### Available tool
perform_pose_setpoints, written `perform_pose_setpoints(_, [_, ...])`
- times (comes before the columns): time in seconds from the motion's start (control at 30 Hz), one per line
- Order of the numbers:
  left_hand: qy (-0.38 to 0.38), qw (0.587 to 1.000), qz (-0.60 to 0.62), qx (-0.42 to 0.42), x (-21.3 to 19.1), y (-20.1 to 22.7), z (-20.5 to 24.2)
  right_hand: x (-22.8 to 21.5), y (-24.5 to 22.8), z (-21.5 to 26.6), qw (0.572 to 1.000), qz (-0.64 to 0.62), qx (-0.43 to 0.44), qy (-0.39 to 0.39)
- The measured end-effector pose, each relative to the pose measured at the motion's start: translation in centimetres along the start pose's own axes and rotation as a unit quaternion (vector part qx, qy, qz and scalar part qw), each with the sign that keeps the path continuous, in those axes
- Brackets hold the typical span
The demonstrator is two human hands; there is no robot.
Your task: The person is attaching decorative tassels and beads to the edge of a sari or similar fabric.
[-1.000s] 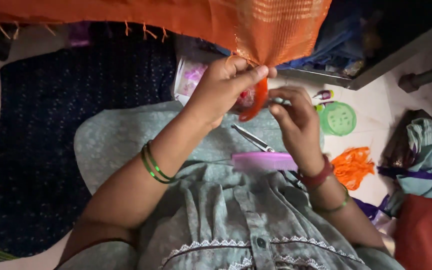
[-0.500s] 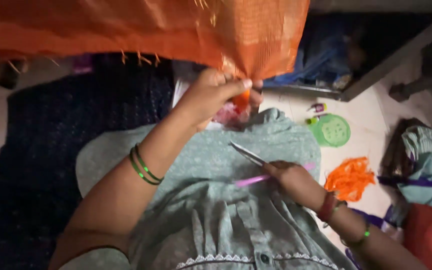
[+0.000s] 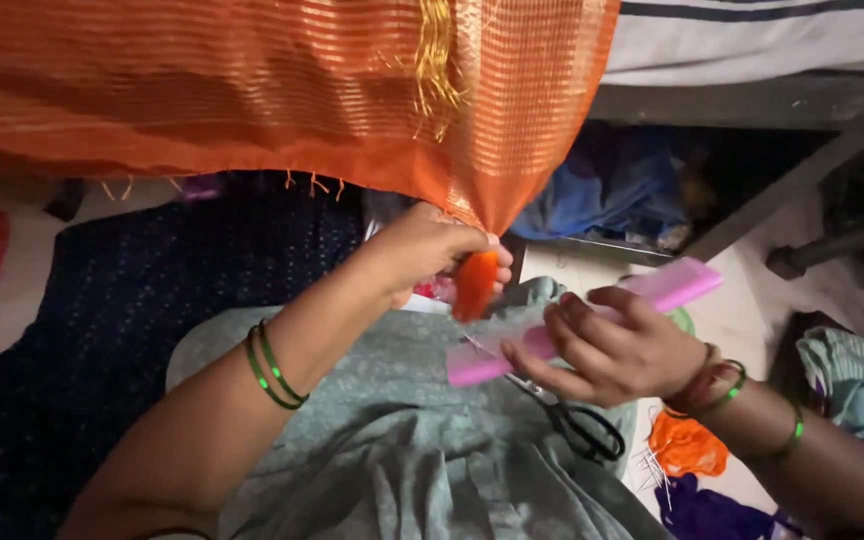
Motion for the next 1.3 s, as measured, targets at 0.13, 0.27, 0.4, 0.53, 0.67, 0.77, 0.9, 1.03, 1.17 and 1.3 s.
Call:
perform_pose_setpoints(0.13, [0.018, 0.999, -0.031, -0.029, 0.3, -0.1, -0.3, -0.6, 1.9, -0.7, 0.993, 0.027, 0.102, 0.053])
perform_pose_setpoints(0.27, [0.039, 0.992, -0.108, 0.059, -0.4, 0.3, -0.6, 1.9, 0.4, -0.1, 0.999, 0.013, 0.050, 0.002])
perform_pose_setpoints(0.4, [0.004, 1.000, 0.003, -0.005, -0.1, -1.5, -0.2, 2.4, -4.9, 2.6, 0.990, -0.131, 0.045, 0.024])
perform_pose_setpoints(0.53, [0.036, 0.996, -0.028, 0.071, 0.4, -6.1, -0.8, 2.6, -11.2, 0.6, 0.882, -0.426, 0.188, -0.075])
perform_pose_setpoints(0.67, [0.114, 0.978, 0.015, 0.172, 1.5, -7.8, 0.9, 3.0, -9.5, -1.0, 0.830, -0.473, 0.290, 0.056])
perform_pose_setpoints(0.77, [0.181, 0.951, -0.106, 0.229, 2.3, -6.6, 2.6, 5.1, -4.8, -0.1, 0.742, -0.380, 0.540, 0.118])
perform_pose_setpoints(0.9, [0.235, 0.883, -0.276, 0.298, 2.1, -5.7, 3.9, 10.5, -2.1, -1.6, 0.440, -0.639, 0.617, 0.133])
perform_pose_setpoints(1.03, [0.236, 0.759, -0.504, 0.338, 1.7, -2.9, 5.9, 13.8, -4.3, -1.1, 0.291, -0.701, 0.630, 0.162])
perform_pose_setpoints(1.17, [0.293, 0.734, -0.441, 0.424, 1.4, 1.0, 6.4, 14.2, -6.9, -0.6, 0.217, -0.730, 0.613, 0.209])
perform_pose_setpoints(1.3, [0.160, 0.956, -0.137, 0.204, 0.7, -4.0, 1.3, 14.8, -8.5, 0.9, 0.268, -0.750, 0.563, 0.221])
Point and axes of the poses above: each hand's wrist, its own z-axis away from the middle knuckle, its own x-axis out of the palm, y = z × x, the point moved 5 cm from there along -z, towards the middle knuckle, and after that the axes turned 4 degrees about x, right-handed, at the moved point
